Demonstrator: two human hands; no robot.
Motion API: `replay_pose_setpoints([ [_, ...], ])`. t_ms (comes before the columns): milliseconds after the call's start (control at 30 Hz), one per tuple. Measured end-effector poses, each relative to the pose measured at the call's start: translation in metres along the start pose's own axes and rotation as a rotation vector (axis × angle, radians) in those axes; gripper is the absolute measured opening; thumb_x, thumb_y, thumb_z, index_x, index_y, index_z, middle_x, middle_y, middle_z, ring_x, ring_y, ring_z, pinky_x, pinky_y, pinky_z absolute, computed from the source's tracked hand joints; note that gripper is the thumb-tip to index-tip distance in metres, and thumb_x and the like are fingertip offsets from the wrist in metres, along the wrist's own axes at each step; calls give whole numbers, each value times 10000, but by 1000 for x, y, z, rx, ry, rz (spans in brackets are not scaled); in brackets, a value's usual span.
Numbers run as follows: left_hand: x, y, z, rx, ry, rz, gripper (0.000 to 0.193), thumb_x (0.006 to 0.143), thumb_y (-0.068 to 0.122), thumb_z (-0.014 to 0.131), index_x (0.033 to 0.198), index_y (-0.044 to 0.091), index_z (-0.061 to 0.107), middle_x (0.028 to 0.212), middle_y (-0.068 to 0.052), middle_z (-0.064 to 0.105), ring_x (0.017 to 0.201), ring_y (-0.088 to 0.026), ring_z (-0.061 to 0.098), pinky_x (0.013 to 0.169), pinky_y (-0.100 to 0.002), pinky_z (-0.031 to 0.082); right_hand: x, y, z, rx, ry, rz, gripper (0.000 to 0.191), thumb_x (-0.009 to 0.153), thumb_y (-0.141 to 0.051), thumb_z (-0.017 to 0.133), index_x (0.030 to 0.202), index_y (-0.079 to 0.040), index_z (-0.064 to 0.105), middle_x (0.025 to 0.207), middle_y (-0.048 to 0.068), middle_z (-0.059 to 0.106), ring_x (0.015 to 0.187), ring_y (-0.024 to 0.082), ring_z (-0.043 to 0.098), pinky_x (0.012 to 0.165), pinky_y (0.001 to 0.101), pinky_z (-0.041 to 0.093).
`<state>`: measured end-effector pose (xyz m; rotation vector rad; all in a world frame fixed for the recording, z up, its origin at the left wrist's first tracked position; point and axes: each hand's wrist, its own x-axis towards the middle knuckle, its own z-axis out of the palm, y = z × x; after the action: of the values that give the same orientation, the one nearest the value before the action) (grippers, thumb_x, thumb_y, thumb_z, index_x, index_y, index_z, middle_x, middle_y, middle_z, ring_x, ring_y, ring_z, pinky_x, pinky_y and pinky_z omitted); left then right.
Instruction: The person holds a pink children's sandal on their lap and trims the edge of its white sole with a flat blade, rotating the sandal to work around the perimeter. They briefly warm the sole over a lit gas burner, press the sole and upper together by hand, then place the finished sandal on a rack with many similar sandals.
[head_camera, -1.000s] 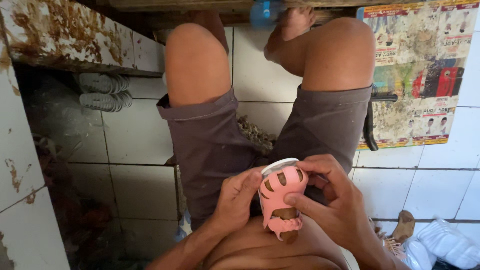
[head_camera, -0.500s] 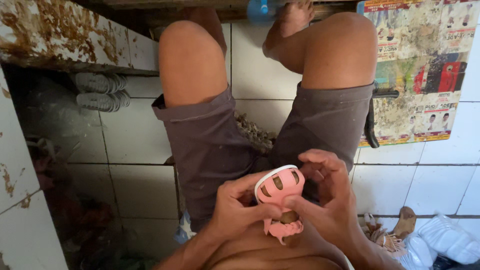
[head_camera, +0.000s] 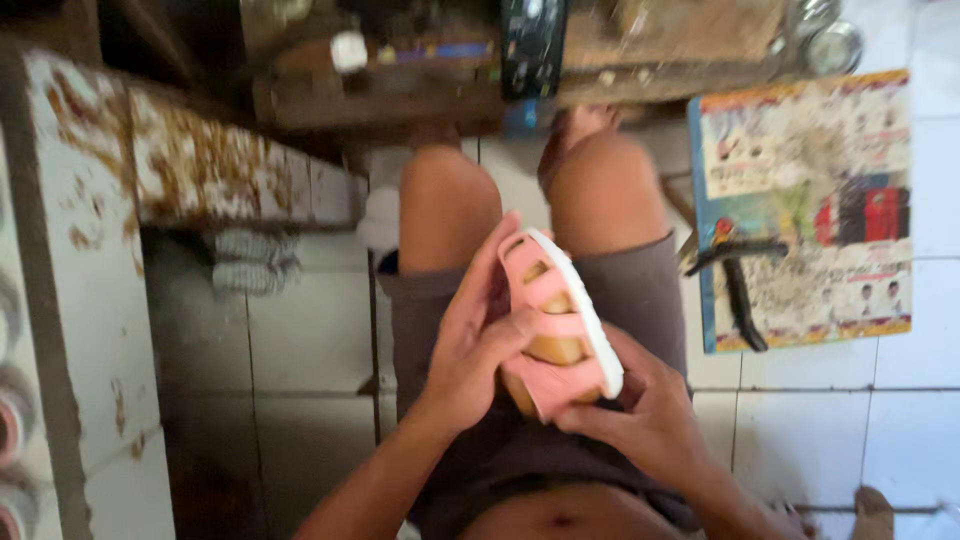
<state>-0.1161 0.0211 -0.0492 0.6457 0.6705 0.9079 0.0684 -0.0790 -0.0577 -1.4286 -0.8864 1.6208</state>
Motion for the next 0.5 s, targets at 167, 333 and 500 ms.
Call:
replay_pose_setpoints([
  [167, 33, 34, 14, 417, -138, 232, 804, 979, 200, 752, 1618, 11, 303, 1459, -126, 532, 1340, -216, 536, 1168, -391, 435, 37, -42, 8, -571, 293, -501, 805, 692, -124, 918, 1372, 20, 512, 1244, 141, 658, 1103, 206, 650, 937, 348, 530],
  [333, 67, 61, 15, 1185, -173, 757, 647, 935, 242, 811, 1497, 105, 519, 1279, -120, 692, 1144, -264, 664, 1093, -381, 480, 72, -91, -12, -741, 489, -912, 557, 853, -55, 844, 1334, 16, 571, 1207, 150, 618, 1098, 281, 623, 950, 370, 527],
  [500, 88, 69, 19, 1232, -140, 852, 495, 851, 271, 816, 1278, 87, 649, 880, -61, 636, 803, -258, 579, 834, -413, 457, 87, -115, -20, -813, 351, -942, 428, 872, 17, 798, 1271, -23, 649, 1171, 151, 632, 1064, 276, 646, 908, 359, 540],
])
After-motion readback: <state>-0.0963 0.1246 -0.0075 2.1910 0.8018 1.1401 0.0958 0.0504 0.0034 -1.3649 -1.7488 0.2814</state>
